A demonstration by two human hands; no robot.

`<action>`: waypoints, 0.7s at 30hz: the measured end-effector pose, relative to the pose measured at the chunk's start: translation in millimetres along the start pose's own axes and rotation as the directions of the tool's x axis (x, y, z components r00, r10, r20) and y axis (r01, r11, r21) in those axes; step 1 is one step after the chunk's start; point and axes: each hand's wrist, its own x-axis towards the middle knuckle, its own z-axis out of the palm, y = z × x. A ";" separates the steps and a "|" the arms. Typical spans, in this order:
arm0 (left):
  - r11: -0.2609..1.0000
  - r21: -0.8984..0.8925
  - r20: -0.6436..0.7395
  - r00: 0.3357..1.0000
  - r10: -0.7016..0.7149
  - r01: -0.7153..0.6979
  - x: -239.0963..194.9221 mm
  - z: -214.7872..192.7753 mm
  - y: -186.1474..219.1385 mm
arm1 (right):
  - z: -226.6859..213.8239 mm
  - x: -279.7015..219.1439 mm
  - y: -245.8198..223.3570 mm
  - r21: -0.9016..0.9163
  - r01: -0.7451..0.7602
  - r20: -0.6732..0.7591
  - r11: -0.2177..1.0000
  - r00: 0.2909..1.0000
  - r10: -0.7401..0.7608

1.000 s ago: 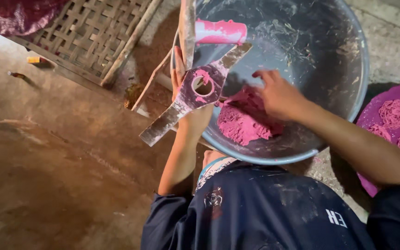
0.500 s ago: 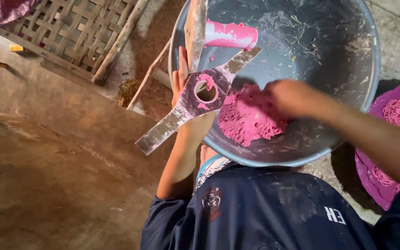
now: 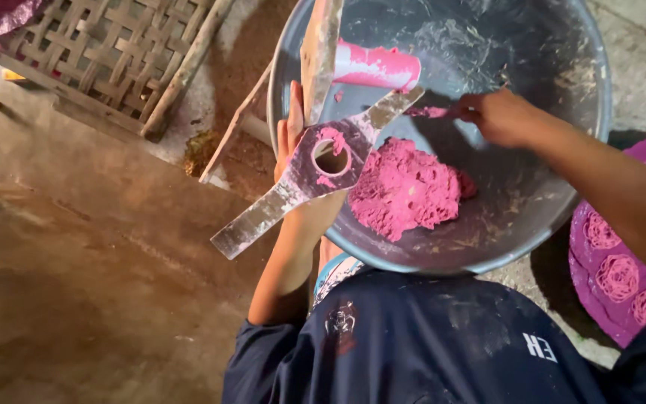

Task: The person loads pink dough into a manual extruder and squeezes it to form spiral strands onto purple trays. They repeatedly refill the extruder from a metal bowl and arrange the extruded spirals on the trays.

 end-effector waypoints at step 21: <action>0.970 -0.187 -0.039 0.985 -0.166 0.156 -13.3 -0.9 13.5 | 139.6 -6.2 -41.0 0.737 -0.398 0.119 0.546 0.872 0.475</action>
